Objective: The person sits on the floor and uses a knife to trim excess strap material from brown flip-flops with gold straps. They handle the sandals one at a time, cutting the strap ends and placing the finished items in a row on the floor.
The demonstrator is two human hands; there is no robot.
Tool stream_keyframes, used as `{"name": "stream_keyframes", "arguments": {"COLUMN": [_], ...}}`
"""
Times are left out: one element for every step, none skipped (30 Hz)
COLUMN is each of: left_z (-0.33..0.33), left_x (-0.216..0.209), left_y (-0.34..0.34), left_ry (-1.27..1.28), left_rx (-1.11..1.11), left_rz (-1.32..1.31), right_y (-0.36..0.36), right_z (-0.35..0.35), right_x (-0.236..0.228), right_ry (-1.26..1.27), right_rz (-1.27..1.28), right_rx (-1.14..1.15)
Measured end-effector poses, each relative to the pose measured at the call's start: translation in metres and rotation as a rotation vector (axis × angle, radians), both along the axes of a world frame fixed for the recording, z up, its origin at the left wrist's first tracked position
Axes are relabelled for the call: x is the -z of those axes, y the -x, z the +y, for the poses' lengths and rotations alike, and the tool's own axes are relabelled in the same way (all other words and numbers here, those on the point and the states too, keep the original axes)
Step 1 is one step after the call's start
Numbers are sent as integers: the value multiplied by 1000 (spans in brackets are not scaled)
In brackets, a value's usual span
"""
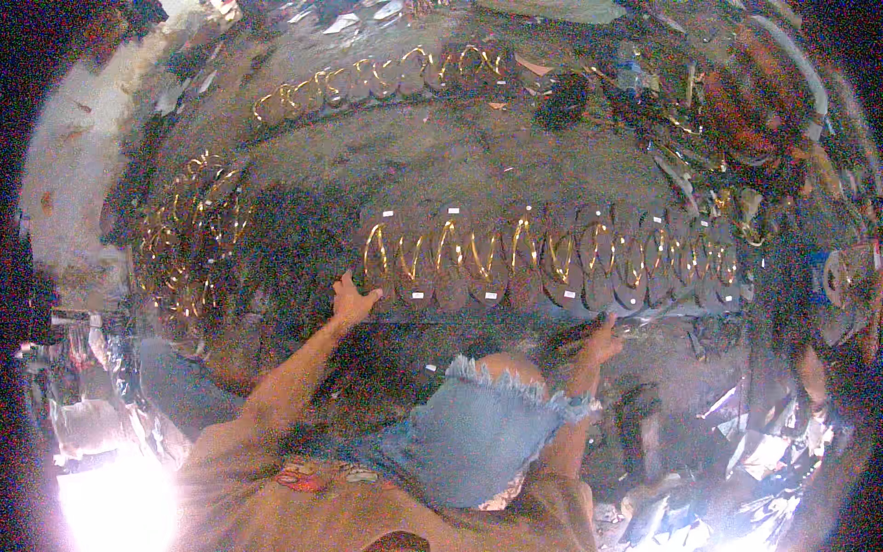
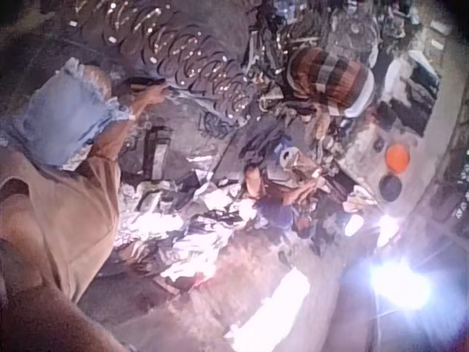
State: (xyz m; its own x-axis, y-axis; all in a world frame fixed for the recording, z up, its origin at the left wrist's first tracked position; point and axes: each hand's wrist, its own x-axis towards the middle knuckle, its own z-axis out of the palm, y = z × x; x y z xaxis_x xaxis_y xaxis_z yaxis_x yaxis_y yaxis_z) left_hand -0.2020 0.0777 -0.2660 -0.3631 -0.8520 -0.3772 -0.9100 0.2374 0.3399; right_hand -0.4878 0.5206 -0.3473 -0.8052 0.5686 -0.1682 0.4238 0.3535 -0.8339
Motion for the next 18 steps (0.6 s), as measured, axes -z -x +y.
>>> {"name": "stream_keyframes", "arguments": {"left_z": [-19,-38,-37,-30,-28,-33,-37,-39,-39,-41,-48,-36,-21,1,17,33,61,89], "left_x": [-1,0,-11,-33,-49,-50,-43,-35,-23,-3,25,40,54,56,55,60,49,30], "left_y": [-15,-32,-24,5,24,29,22,16,11,2,-16,-7,6,21,24,28,55,61], "left_ry": [-52,-112,-298,-505,-709,-799,-891,-985,-1081,-1156,-1048,-975,-915,-838,-754,-419,-189,45], "left_rx": [-61,-113,-106,-66,-29,-28,-42,-53,-75,-108,-229,-273,-306,-310,-362,-158,-136,-111], "left_rz": [66,133,231,339,430,451,472,490,507,552,573,568,567,543,569,461,306,121], "right_y": [-8,-15,-11,4,15,18,19,17,13,9,0,2,12,16,24,34,36,17], "right_z": [-19,-33,-34,-14,6,11,4,-2,-13,-34,-65,-52,-27,-8,-25,-32,-27,-17], "right_x": [-15,-30,-47,-51,-47,-43,-46,-49,-58,-68,-78,-62,-33,-11,-17,-14,-2,14], "right_ry": [290,571,621,627,638,655,754,721,684,656,650,461,264,66,94,-232,-569,-901], "right_rz": [13,23,-126,-91,-65,-55,5,52,91,123,34,2,-22,-68,-23,23,78,108], "right_rx": [-31,-50,45,74,100,114,118,123,121,106,81,-23,-117,-207,-204,-142,-61,13]}}
